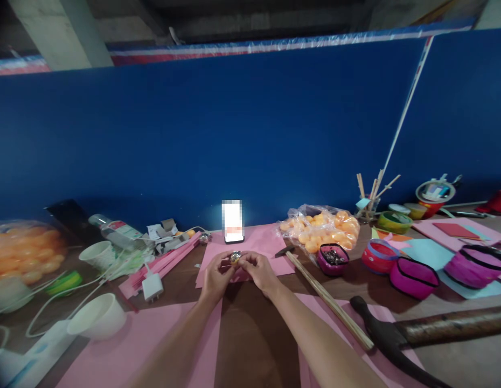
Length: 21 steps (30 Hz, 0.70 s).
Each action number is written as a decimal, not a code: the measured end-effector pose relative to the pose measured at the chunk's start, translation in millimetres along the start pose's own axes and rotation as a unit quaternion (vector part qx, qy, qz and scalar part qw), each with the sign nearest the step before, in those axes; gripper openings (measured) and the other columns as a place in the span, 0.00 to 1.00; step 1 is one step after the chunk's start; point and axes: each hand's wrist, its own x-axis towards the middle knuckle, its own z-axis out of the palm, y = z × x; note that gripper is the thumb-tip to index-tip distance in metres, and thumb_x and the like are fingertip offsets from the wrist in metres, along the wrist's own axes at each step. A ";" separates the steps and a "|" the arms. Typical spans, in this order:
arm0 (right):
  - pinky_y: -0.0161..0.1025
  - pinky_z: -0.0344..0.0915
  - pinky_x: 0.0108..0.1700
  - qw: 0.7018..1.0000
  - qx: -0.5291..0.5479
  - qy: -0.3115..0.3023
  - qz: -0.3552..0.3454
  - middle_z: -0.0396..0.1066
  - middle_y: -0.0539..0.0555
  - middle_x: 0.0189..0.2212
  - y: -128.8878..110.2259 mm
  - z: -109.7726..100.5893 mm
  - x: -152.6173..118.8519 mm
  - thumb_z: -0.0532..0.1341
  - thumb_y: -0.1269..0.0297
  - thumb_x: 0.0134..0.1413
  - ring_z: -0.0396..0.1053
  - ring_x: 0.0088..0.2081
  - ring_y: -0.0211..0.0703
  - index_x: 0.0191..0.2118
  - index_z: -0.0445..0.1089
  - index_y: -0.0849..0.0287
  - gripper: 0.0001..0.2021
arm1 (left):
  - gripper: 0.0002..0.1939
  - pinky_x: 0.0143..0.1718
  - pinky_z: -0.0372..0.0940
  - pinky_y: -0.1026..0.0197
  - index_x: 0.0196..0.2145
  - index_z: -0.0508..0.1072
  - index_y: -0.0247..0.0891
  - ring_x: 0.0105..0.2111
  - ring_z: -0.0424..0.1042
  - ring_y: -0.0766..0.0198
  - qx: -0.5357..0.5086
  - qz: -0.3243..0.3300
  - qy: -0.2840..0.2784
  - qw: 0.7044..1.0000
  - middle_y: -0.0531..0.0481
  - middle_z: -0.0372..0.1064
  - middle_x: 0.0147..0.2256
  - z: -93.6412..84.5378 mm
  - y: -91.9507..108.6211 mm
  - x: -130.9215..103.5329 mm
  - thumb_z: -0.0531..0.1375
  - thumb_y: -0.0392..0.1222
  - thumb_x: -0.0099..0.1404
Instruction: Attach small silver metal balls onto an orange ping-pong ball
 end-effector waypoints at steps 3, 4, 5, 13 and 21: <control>0.41 0.67 0.34 1.000 -0.007 0.005 0.004 0.71 0.53 0.30 -0.1 -0.4 -0.2 0.61 0.54 0.43 0.70 0.29 0.42 0.34 0.69 0.62 0.16 | 0.16 0.35 0.67 0.60 0.40 0.69 0.36 0.35 0.70 0.62 -0.003 -0.001 0.000 1.000 0.45 0.68 0.38 0.2 -0.9 0.2 0.61 0.43 0.52; 0.41 0.67 0.35 1.000 -0.005 0.004 0.005 0.71 0.53 0.30 -0.3 -0.5 -0.4 0.61 0.54 0.43 0.70 0.29 0.42 0.34 0.68 0.62 0.16 | 0.16 0.35 0.67 0.60 0.40 0.69 0.37 0.35 0.70 0.62 -0.002 -0.001 0.001 1.000 0.45 0.68 0.38 0.4 -1.1 0.2 0.61 0.43 0.52; 0.42 0.67 0.35 1.000 -0.004 0.002 0.006 0.71 0.53 0.30 -0.6 -0.5 -0.6 0.61 0.54 0.44 0.70 0.29 0.43 0.34 0.68 0.61 0.16 | 0.16 0.36 0.67 0.60 0.40 0.69 0.37 0.35 0.70 0.62 -0.001 -0.002 0.000 1.000 0.45 0.68 0.38 0.5 -1.3 0.2 0.60 0.43 0.52; 0.42 0.67 0.35 1.000 -0.003 0.000 0.008 0.71 0.52 0.30 -1.6 0.5 -0.8 0.61 0.53 0.44 0.70 0.28 0.42 0.32 0.68 0.61 0.15 | 0.17 0.35 0.68 0.60 0.40 0.69 0.37 0.35 0.70 0.61 0.002 -0.007 0.000 1.000 0.44 0.68 0.38 0.5 -2.0 0.8 0.60 0.44 0.52; 0.43 0.67 0.36 1.000 -0.003 0.002 0.019 0.72 0.52 0.28 3.5 -2.1 -0.2 0.61 0.53 0.43 0.71 0.30 0.44 0.31 0.67 0.62 0.15 | 0.19 0.38 0.68 0.59 0.44 0.68 0.39 0.39 0.68 0.61 0.010 0.010 -0.015 1.000 0.45 0.64 0.41 -1.1 -2.6 1.4 0.59 0.40 0.54</control>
